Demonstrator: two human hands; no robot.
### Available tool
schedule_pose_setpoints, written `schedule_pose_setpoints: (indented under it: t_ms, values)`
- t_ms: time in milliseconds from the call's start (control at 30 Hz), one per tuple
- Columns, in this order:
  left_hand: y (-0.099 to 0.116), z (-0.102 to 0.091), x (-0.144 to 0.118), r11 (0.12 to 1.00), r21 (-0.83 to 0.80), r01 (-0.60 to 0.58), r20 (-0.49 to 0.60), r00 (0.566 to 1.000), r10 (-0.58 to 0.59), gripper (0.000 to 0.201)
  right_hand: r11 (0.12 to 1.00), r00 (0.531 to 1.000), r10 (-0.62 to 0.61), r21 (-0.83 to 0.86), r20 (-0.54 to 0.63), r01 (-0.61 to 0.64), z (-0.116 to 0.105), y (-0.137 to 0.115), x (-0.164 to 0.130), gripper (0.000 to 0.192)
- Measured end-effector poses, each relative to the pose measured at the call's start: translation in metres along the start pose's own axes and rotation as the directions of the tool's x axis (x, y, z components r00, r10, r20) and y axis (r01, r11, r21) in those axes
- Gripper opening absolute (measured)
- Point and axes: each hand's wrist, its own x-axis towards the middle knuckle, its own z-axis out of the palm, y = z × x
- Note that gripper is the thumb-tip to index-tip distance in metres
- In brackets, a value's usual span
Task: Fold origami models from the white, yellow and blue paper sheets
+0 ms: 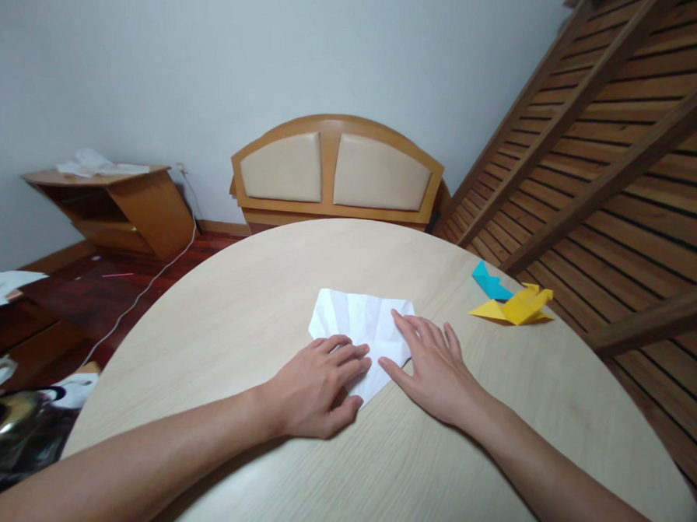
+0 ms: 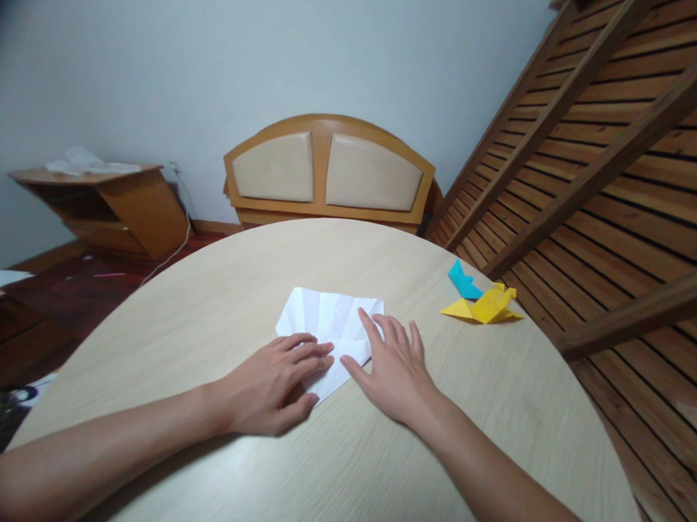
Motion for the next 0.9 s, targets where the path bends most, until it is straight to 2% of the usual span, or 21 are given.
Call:
schedule_pose_setpoints:
  t_ms: [333, 433, 533, 633, 700, 767, 833, 900]
  values:
    - [0.000, -0.001, 0.000, 1.000, -0.006, -0.004, -0.002, 1.000, 0.004, 0.051, 0.977, 0.984, 0.177, -0.126, 0.032, -0.172, 0.000, 0.027, -0.001, 0.063]
    - [0.001, -0.002, 0.000, 1.000, -0.004, -0.008, -0.004, 1.000, 0.008, 0.051, 0.974, 0.986, 0.161, -0.156, -0.041, -0.165, 0.001, 0.025, -0.002, 0.059]
    - [0.001, -0.002, 0.000, 1.000, 0.000, -0.009, 0.000, 1.000, 0.009, 0.050, 0.984, 0.986, 0.118, -0.122, -0.118, -0.132, 0.002, 0.011, -0.004, 0.057]
    - [0.001, -0.002, 0.000, 1.000, 0.000, -0.009, -0.002, 1.000, 0.009, 0.051, 0.996, 0.990, 0.046, -0.068, -0.134, -0.056, 0.005, -0.006, -0.006, 0.070]
    - [0.001, -0.002, 0.000, 1.000, -0.002, -0.010, -0.004, 1.000, 0.010, 0.050, 0.998, 0.995, 0.025, -0.055, -0.096, -0.031, 0.008, -0.012, -0.006, 0.079]
    - [0.001, -0.002, 0.000, 1.000, -0.006, -0.010, -0.008, 1.000, 0.010, 0.050, 0.997, 0.998, 0.049, -0.057, -0.026, -0.051, 0.009, -0.010, -0.005, 0.079]
    - [0.001, -0.001, 0.000, 1.000, -0.011, -0.008, -0.012, 1.000, 0.008, 0.050, 0.993, 0.995, 0.098, -0.074, 0.022, -0.096, 0.009, 0.001, -0.003, 0.075]
    - [0.001, -0.001, 0.000, 1.000, -0.013, -0.007, -0.013, 1.000, 0.007, 0.050, 0.985, 0.989, 0.145, -0.092, 0.013, -0.143, 0.009, 0.018, -0.001, 0.073]
